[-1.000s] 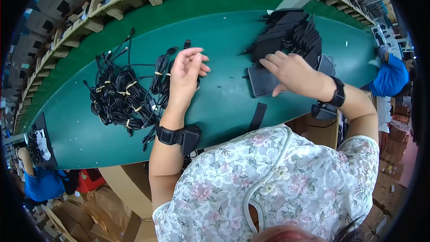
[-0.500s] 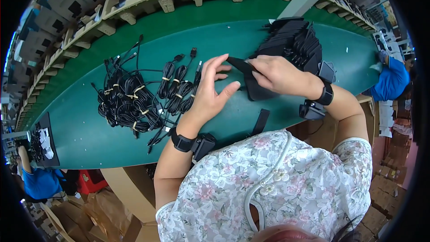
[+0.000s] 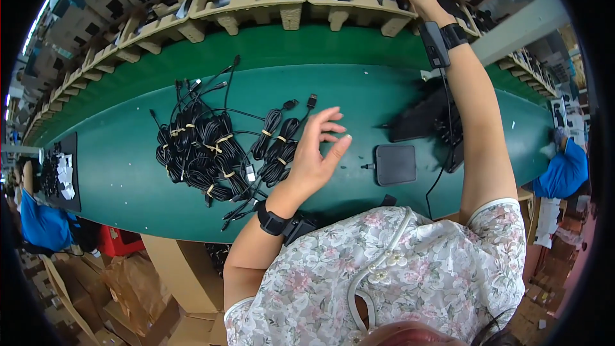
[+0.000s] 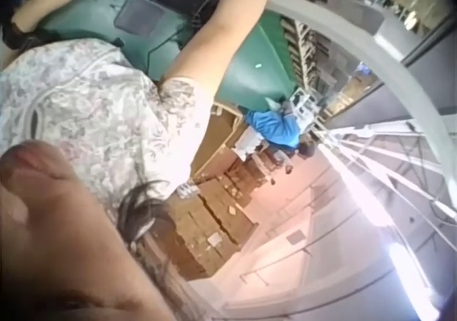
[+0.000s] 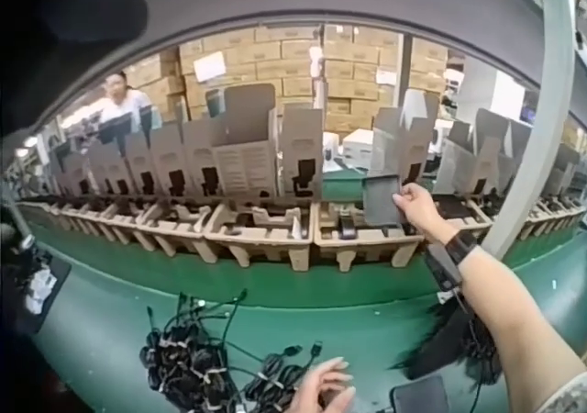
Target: The person moves a stack of bases from a box to the table, then repeatedly picks up a cable and a base, fits the cable into the base, and places the assembled unit into a tray.
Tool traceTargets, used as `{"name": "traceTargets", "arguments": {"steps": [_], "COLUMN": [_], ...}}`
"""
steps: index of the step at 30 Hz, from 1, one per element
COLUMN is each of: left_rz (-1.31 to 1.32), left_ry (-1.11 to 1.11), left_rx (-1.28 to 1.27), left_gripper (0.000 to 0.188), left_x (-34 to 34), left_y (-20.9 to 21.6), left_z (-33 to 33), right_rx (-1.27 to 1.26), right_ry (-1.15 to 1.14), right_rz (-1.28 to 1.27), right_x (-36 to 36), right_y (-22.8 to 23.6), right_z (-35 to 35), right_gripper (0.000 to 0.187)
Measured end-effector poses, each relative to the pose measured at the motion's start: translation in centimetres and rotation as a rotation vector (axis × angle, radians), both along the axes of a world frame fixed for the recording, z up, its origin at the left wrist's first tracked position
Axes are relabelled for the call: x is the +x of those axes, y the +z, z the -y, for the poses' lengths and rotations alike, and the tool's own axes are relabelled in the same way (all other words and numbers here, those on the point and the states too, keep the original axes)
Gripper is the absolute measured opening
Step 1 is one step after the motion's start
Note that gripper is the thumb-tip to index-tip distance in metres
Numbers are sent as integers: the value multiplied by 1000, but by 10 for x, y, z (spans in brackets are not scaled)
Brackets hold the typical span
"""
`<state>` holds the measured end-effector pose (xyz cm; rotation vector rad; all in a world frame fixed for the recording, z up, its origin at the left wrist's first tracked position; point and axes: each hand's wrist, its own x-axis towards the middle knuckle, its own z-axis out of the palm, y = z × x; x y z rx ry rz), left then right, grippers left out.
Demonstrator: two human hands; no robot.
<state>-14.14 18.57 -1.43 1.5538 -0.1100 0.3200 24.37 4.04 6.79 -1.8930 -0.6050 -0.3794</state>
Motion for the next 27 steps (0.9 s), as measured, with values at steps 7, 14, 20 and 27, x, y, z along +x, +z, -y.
{"name": "traceTargets", "arguments": {"steps": [7,14,20,27], "left_rz": [-40,72,66,231], "left_ry": [44,-16,-6,74], "left_rx": [61,645,643,456], "left_gripper": [43,24,20,19], "left_x": [-6,-7,-7,0], "left_y": [8,-4,-7,-46], "left_z": [-1,3,6,23], "right_rx": [-960,-566,-523,-716], "right_ry": [-399,474,1150,1128], "right_rz": [438,961,752,738], "right_x": [-1,-167,-292,-323], "right_y": [7,24,-10,-38], "right_z": [-7,-134,-209,-221], "right_gripper": [26,9,16,19]}}
